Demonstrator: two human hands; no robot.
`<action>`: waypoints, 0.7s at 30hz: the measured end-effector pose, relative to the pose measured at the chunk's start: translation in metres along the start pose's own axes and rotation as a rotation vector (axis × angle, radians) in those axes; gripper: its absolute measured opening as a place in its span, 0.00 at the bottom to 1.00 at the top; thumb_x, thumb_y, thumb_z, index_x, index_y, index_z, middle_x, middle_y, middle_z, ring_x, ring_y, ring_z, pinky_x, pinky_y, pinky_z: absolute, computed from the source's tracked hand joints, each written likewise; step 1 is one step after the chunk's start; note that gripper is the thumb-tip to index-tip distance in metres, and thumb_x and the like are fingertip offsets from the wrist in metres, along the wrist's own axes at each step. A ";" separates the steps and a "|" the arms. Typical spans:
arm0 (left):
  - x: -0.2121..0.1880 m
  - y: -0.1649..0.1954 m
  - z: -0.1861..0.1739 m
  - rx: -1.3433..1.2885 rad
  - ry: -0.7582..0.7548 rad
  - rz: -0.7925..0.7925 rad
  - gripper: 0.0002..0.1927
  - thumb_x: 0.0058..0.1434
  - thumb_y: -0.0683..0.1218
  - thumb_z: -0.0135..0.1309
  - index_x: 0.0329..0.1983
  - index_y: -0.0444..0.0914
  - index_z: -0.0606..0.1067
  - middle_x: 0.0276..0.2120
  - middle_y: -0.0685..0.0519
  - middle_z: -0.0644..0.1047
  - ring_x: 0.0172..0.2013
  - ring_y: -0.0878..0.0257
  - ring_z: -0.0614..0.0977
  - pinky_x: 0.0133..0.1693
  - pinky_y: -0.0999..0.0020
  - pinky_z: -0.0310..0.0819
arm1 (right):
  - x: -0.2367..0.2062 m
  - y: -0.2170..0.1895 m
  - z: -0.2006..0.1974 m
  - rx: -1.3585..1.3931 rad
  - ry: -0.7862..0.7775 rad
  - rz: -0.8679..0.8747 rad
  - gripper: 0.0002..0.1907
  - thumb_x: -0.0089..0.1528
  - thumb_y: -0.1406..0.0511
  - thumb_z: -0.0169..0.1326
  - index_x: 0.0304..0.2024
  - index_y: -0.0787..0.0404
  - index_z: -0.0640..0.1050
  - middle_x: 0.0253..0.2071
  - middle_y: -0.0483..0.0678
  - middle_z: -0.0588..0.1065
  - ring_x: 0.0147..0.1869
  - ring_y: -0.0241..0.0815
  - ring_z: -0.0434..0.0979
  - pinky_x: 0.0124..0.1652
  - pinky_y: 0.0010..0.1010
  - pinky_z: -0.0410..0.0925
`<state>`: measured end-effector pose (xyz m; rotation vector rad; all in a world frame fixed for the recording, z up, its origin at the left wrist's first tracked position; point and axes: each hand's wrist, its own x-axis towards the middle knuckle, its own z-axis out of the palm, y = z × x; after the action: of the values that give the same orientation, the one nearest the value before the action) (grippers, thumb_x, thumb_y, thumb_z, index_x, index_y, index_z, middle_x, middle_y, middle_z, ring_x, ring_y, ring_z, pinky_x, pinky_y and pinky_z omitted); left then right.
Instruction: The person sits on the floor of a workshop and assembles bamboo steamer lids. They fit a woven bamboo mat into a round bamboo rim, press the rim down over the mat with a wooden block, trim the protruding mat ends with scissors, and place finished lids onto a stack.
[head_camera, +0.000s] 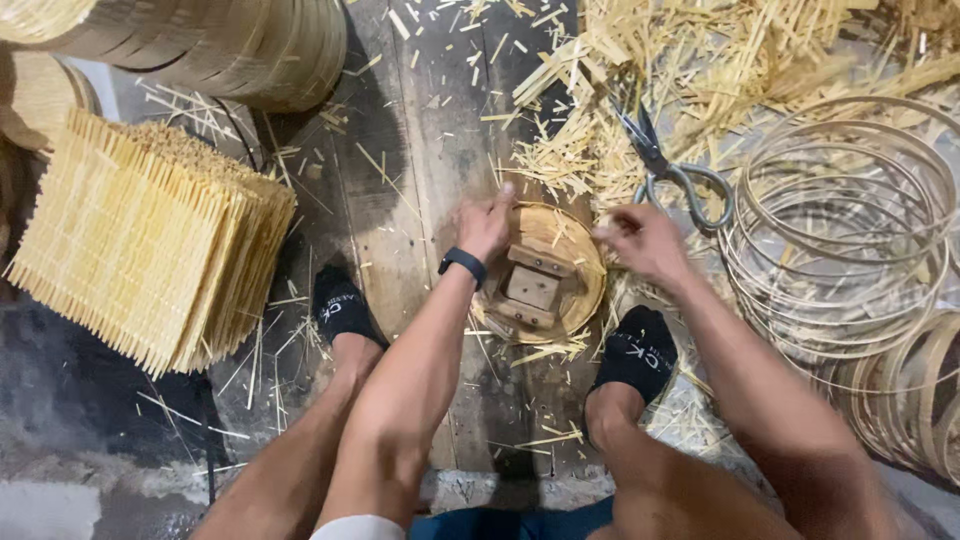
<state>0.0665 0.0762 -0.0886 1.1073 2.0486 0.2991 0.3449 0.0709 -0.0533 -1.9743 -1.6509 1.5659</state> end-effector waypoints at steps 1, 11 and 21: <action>0.001 0.005 0.005 -0.096 -0.027 -0.037 0.34 0.60 0.72 0.55 0.39 0.36 0.84 0.34 0.40 0.83 0.38 0.49 0.84 0.47 0.56 0.75 | 0.000 -0.004 0.007 0.169 -0.066 -0.003 0.16 0.59 0.59 0.64 0.46 0.61 0.82 0.38 0.49 0.82 0.40 0.37 0.80 0.44 0.31 0.73; -0.016 0.014 0.021 -0.088 0.083 0.058 0.16 0.48 0.62 0.68 0.36 0.52 0.88 0.33 0.55 0.79 0.40 0.58 0.80 0.49 0.48 0.65 | 0.010 -0.009 0.021 0.085 0.098 -0.115 0.10 0.57 0.64 0.66 0.31 0.66 0.81 0.26 0.49 0.79 0.28 0.37 0.76 0.31 0.32 0.69; -0.025 -0.011 0.005 -0.332 0.259 0.151 0.22 0.64 0.61 0.57 0.47 0.40 0.83 0.36 0.47 0.81 0.40 0.56 0.82 0.45 0.61 0.74 | -0.016 0.010 0.020 0.169 0.040 -0.032 0.19 0.58 0.58 0.69 0.43 0.65 0.80 0.32 0.46 0.79 0.35 0.34 0.79 0.37 0.29 0.72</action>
<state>0.0714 0.0493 -0.0849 1.0579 2.0400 0.8649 0.3387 0.0444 -0.0591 -1.8729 -1.4753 1.5871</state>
